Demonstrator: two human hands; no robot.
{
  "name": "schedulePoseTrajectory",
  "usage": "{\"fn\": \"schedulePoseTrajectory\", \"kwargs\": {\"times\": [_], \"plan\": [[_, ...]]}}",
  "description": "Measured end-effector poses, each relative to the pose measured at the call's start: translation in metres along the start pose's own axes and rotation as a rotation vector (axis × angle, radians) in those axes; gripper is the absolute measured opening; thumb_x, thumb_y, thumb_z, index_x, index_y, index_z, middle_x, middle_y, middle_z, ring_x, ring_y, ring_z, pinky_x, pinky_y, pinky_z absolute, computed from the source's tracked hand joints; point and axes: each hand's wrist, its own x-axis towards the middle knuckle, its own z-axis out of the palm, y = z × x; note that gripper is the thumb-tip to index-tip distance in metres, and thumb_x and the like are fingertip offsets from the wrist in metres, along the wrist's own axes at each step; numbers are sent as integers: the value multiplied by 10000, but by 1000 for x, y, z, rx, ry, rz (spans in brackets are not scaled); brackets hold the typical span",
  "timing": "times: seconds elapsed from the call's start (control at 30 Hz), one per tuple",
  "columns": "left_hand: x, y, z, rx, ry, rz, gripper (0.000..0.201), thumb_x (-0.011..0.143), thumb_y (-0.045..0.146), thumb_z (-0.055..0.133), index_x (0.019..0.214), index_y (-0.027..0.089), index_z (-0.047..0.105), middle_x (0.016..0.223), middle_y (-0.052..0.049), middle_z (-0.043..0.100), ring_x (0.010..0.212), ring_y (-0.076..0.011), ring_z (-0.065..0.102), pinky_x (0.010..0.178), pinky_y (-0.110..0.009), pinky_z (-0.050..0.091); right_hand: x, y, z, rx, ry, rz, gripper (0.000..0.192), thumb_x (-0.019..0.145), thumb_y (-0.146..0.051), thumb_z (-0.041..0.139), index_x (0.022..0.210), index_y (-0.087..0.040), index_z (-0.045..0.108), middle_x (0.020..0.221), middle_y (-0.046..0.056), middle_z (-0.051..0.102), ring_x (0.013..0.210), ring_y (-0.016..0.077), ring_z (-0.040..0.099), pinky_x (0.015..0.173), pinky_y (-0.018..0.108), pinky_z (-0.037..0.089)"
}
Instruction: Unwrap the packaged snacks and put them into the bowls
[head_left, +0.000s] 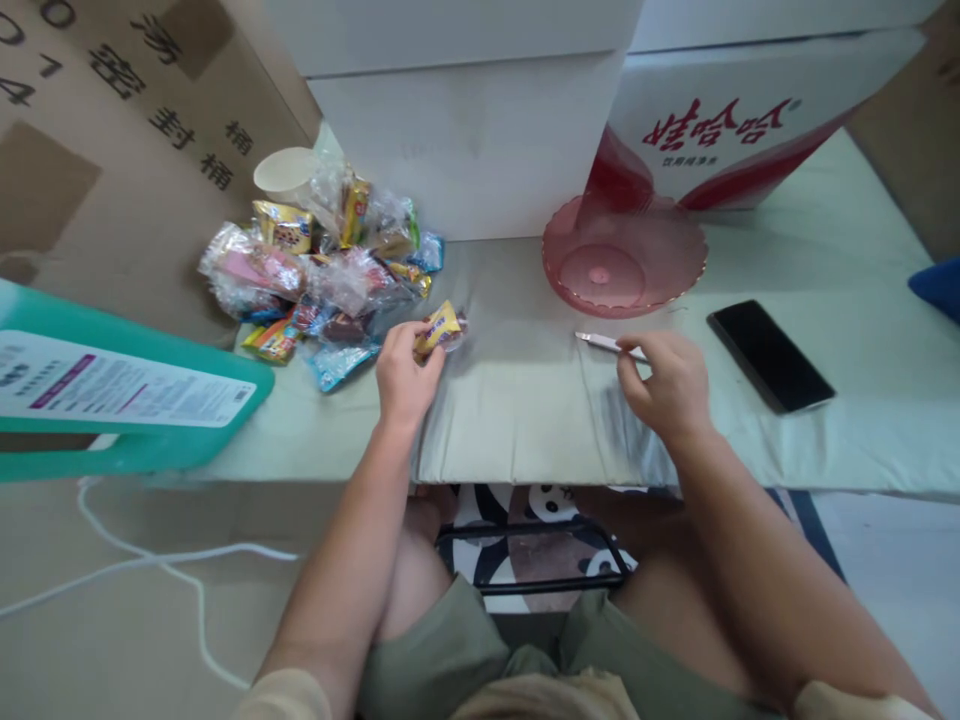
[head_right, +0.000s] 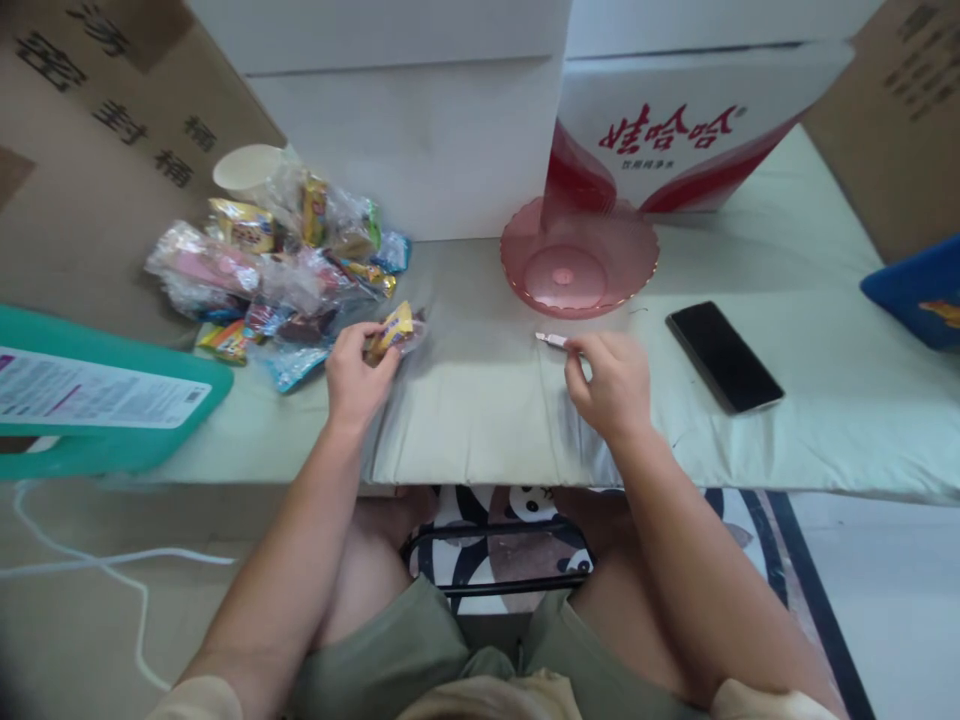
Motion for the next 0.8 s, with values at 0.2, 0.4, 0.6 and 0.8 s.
{"fn": "schedulePoseTrajectory", "kwargs": {"times": [0.2, 0.4, 0.6, 0.8], "plan": [[-24, 44, 23, -1065, -293, -677, 254, 779, 323, 742, 984, 223, 629, 898, -8, 720, 777, -148, 689, 739, -288, 577, -4, 16, 14, -127, -231, 137, 351, 878, -262, 529, 1172, -152, 687, 1152, 187, 728, 1053, 340, 636, 904, 466, 456], [-17, 62, 25, -1341, -420, -937, 454, 872, 589, 570, 1023, 188, 719, 933, -69, 787, 821, -199, 744, 716, -316, 607, 0, -2, 27, -177, -275, 101, 211, 907, -259, 540, 1008, -191, 712, 944, 137, 733, 884, 294, 620, 784, 412, 407], [0, 48, 20, -1294, -303, -961, 206, 761, 277, 773, 919, 162, 707, 795, -30, 785, 722, -168, 743, 707, -287, 592, 9, -34, 28, 58, -119, -120, 185, 928, -267, 559, 1039, -191, 686, 1043, 138, 756, 959, 291, 693, 838, 439, 515], [11, 26, -2, -1290, -182, -933, 355, 715, 260, 820, 1023, 158, 677, 825, -26, 781, 724, -162, 737, 698, -278, 582, 83, -132, 14, 321, -8, -373, 125, 934, -229, 565, 986, -285, 664, 933, 61, 743, 857, 237, 732, 763, 400, 575]]}}
